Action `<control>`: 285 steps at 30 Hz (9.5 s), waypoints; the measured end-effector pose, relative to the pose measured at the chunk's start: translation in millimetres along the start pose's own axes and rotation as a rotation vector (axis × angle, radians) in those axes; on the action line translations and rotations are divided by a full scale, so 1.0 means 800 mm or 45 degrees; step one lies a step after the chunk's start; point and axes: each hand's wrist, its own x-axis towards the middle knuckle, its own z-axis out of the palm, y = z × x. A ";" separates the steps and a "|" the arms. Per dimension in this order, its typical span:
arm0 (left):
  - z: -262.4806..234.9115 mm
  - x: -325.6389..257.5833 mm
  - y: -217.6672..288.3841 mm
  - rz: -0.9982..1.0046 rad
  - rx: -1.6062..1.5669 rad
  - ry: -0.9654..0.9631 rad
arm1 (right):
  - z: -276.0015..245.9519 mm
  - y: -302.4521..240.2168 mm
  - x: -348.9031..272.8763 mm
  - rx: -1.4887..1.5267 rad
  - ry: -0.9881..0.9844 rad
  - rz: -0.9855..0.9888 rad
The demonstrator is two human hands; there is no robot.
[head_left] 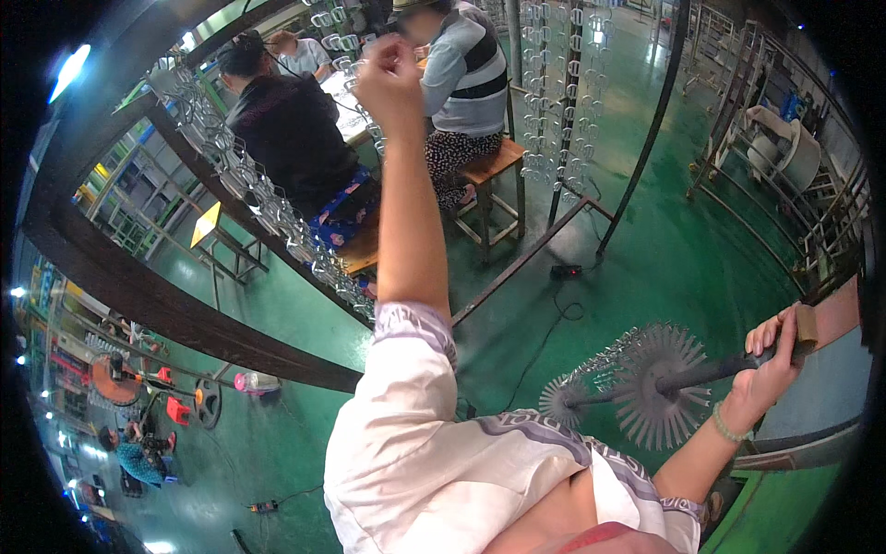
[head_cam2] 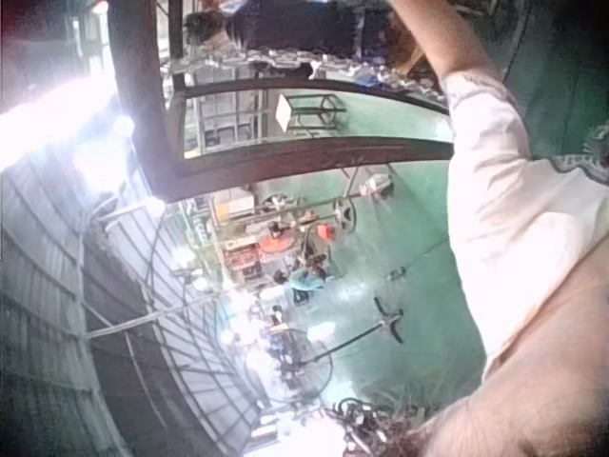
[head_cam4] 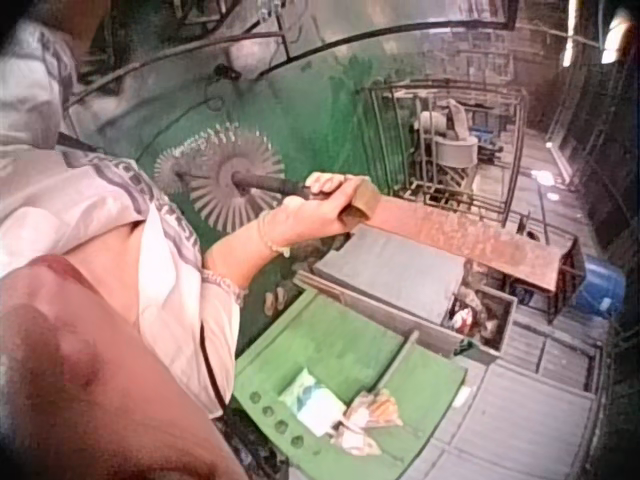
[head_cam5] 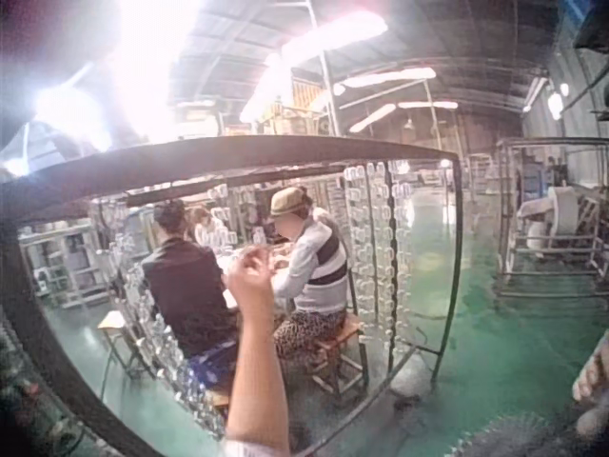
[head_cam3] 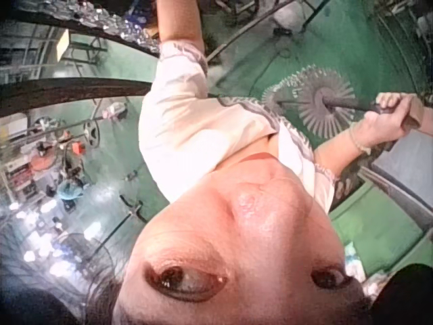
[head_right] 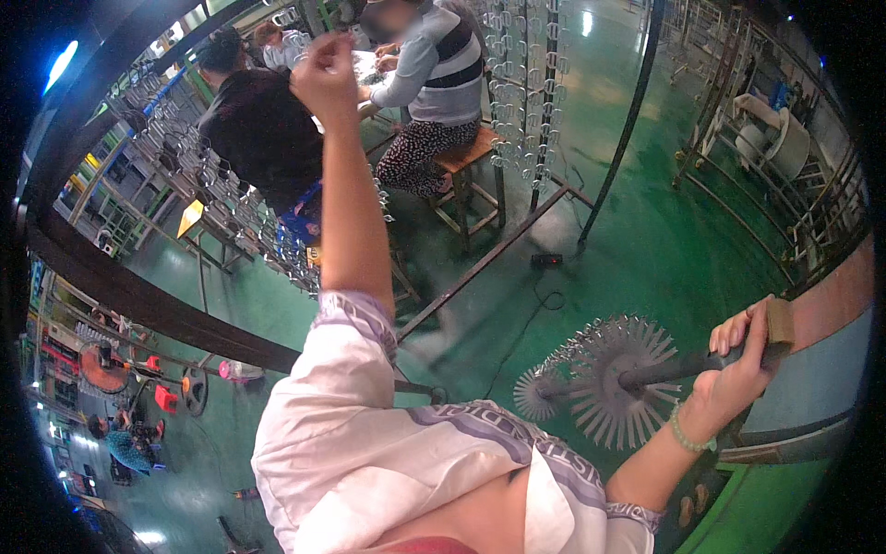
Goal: The person repeatedly picks up small metal spiral springs from a rack and inserts them into the slots of a rotating spoked tool held in the other hand. The person continues this repetitive insertion process throughout the clip.
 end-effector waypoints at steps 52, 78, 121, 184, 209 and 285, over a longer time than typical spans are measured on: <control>0.017 0.117 -0.015 -0.064 -0.408 -0.567 | -0.016 0.012 0.011 0.070 0.004 -0.011; -0.090 -0.311 0.139 -0.909 -1.209 -1.585 | 0.004 -0.010 -0.004 0.012 -0.009 -0.086; 0.041 0.170 -0.103 -0.043 0.498 0.148 | -0.008 -0.010 0.000 -0.079 0.093 -0.083; -0.104 -0.351 0.184 -0.579 -1.147 -1.735 | -0.016 -0.005 0.006 0.021 0.035 -0.098; -0.115 -0.405 0.198 -0.607 -1.059 -1.927 | -0.018 -0.010 0.014 0.011 0.035 -0.057; 0.112 0.333 -0.297 0.193 0.710 -0.427 | -0.016 -0.012 0.006 -0.065 0.273 -0.204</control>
